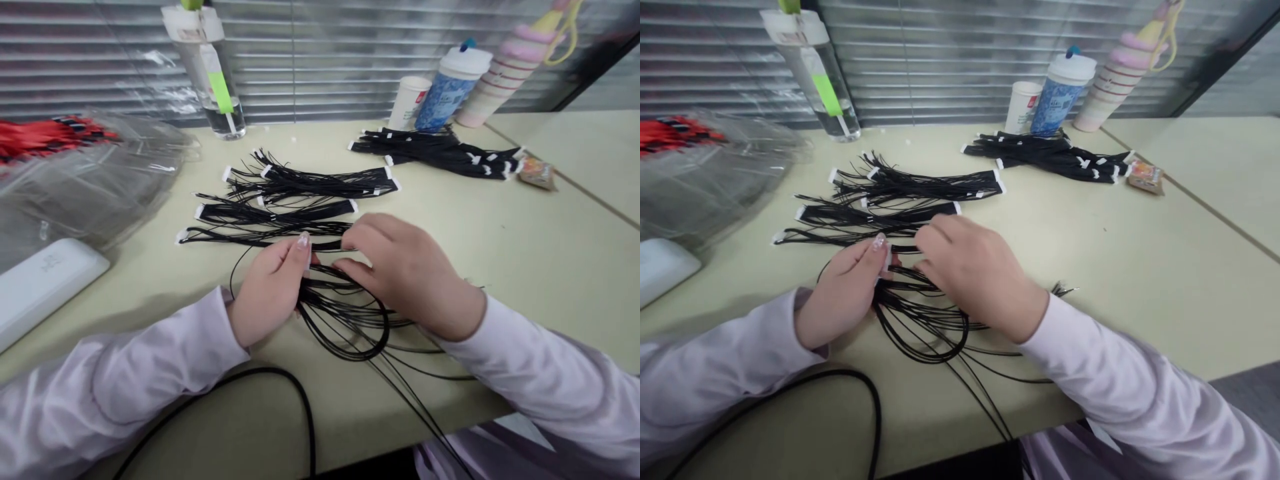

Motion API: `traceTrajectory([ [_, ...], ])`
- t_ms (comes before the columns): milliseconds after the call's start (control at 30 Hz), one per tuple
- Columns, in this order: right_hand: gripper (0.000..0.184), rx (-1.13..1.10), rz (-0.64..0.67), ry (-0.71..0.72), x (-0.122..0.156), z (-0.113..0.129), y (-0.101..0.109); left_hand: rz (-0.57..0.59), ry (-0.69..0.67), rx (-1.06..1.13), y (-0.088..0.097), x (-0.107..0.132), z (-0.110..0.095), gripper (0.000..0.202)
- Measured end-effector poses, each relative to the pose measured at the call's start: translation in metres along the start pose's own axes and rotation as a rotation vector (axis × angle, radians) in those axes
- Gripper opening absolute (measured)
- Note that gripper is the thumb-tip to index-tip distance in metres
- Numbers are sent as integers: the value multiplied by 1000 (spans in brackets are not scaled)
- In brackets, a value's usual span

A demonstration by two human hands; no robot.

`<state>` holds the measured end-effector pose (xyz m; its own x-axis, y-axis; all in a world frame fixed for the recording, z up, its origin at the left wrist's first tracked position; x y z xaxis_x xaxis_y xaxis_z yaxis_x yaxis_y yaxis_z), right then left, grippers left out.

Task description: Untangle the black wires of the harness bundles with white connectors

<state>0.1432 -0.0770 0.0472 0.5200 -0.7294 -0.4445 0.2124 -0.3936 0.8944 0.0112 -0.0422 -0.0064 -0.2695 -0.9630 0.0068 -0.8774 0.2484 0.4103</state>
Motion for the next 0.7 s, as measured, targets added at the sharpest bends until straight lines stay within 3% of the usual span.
traceTrajectory([
  [100,31,59,45,-189,3,-22,12,-77,139,155,0,-1,16,44],
  [200,27,19,306,-263,9,-36,7,-140,231,251,1,-3,28,48],
  [300,36,-318,597,-204,16,-27,-13,-163,185,242,2,-3,24,44],
  [367,38,-605,673,-177,17,-14,-22,-160,125,208,3,-1,16,41],
  [500,36,-905,524,-193,10,3,-29,-106,55,152,1,4,2,40],
  [700,33,-843,364,-134,7,13,-30,-80,-24,95,0,8,-5,36],
])
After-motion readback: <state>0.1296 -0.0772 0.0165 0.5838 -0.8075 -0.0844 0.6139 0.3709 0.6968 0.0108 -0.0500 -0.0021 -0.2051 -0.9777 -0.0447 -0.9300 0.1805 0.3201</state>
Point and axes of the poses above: each hand's wrist, its own x-axis away from the middle knuckle, its own y-axis out of the back of the hand, z = x × y, the point moved 6 cm from there along -x, towards the middle knuckle, and after that the axes turned 2 degrees about z, right-handed, at the moved point
